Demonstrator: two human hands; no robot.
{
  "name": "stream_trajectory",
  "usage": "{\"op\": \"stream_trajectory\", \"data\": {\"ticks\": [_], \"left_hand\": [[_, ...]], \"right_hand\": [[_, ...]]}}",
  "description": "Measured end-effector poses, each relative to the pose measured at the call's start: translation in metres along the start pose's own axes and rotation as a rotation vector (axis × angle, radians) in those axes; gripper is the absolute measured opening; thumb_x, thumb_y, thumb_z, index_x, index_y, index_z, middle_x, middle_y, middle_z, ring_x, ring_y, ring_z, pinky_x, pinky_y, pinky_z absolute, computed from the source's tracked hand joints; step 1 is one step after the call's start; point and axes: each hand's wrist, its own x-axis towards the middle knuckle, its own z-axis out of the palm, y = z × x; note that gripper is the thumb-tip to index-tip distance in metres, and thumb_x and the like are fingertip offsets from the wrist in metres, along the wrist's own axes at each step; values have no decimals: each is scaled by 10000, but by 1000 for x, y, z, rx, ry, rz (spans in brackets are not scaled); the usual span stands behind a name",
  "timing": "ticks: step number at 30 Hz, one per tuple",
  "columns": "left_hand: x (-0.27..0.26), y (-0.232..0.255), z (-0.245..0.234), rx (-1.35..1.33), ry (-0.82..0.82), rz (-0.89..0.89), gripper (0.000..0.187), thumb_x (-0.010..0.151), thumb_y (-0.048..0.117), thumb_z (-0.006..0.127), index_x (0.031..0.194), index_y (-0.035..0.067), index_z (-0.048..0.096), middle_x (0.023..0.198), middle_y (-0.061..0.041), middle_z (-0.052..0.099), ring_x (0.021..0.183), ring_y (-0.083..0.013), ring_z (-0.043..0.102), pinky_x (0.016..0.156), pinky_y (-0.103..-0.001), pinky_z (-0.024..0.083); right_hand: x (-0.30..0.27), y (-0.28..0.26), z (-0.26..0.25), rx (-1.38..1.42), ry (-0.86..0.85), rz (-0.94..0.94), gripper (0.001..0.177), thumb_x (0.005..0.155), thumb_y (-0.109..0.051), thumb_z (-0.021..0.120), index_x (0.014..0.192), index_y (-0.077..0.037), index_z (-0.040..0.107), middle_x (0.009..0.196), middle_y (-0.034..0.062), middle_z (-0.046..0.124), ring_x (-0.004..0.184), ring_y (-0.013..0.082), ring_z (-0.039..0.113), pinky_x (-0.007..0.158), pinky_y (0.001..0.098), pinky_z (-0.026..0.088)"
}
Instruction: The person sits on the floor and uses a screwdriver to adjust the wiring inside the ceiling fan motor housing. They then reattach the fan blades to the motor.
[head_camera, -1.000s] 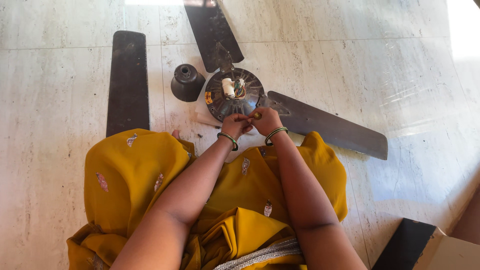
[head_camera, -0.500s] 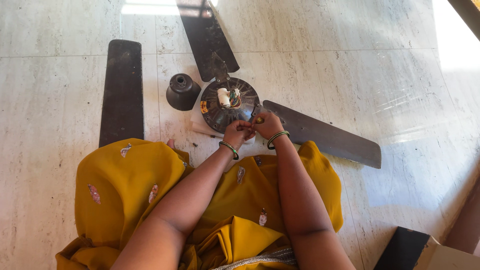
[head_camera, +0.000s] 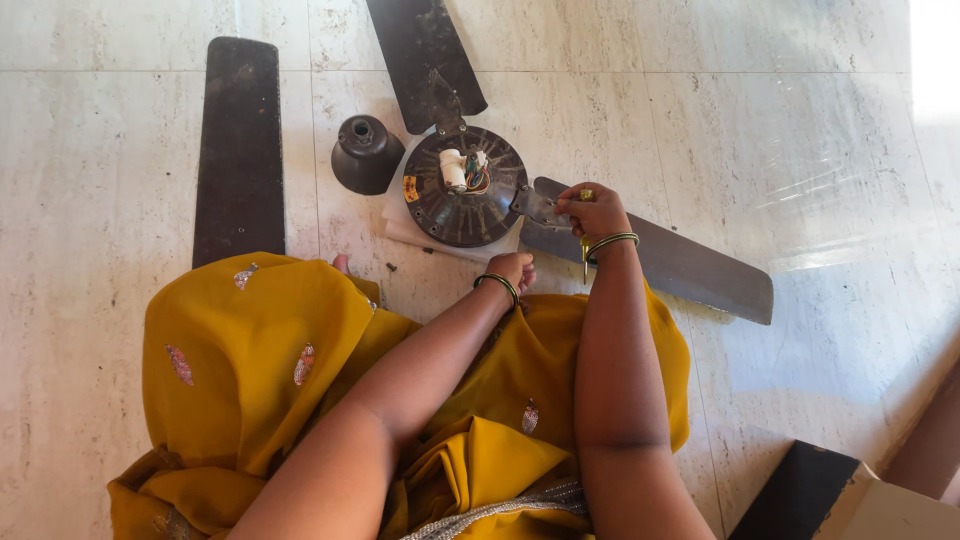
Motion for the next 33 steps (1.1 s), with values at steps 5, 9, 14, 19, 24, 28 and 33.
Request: {"op": "stream_trajectory", "data": {"ticks": [5, 9, 14, 19, 24, 28, 33], "left_hand": [[6, 0, 33, -76, -29, -74, 342, 960, 265, 690, 1229, 89, 572, 1182, -102, 631, 1032, -238, 635, 806, -357, 557], [11, 3, 40, -197, -74, -29, 340, 975, 256, 664, 1275, 143, 551, 1200, -57, 621, 1077, -249, 648, 879, -396, 535], [17, 3, 38, -337, -92, -33, 281, 988, 216, 663, 1232, 101, 582, 1165, -97, 658, 1025, -258, 668, 894, -423, 592], [16, 2, 34, -361, -115, -24, 269, 989, 185, 647, 1232, 96, 571, 1161, -116, 641, 1030, -267, 668, 906, -437, 596], [24, -4, 48, -457, -183, -32, 267, 1023, 175, 636, 1232, 37, 542, 1162, -140, 604, 1036, -292, 652, 948, -469, 602], [32, -11, 64, -470, -216, 9, 229, 1000, 118, 607, 1218, 80, 549, 1145, -106, 605, 1013, -256, 637, 952, -505, 562], [32, -14, 72, -513, -190, 35, 225, 1006, 99, 602, 1225, 77, 557, 1140, -97, 623, 1011, -245, 651, 965, -488, 564]], "right_hand": [[6, 4, 1, 6, -19, 2, 117, 846, 0, 748, 941, -28, 686, 787, 85, 743, 529, 66, 542, 435, 234, 415], [14, 12, 5, -33, -26, 32, 112, 844, 2, 749, 946, -15, 705, 784, 87, 748, 526, 67, 552, 430, 232, 422], [34, 24, 14, -108, -18, -2, 130, 814, 7, 763, 933, -4, 715, 775, 82, 756, 502, 75, 539, 419, 231, 403], [58, 41, 34, -247, 12, -70, 135, 784, -18, 804, 909, -16, 756, 764, 56, 740, 532, 68, 550, 467, 238, 438], [71, 50, 35, -380, 108, -199, 136, 761, -17, 827, 886, -19, 772, 788, 27, 753, 677, 48, 653, 625, 223, 532], [74, 51, 25, -381, 89, -181, 138, 755, 6, 814, 889, -18, 786, 801, 27, 756, 700, 57, 652, 649, 228, 535], [73, 50, 21, -308, 1, -172, 136, 761, 16, 802, 890, -12, 771, 806, 26, 762, 708, 60, 680, 660, 229, 558]]}}
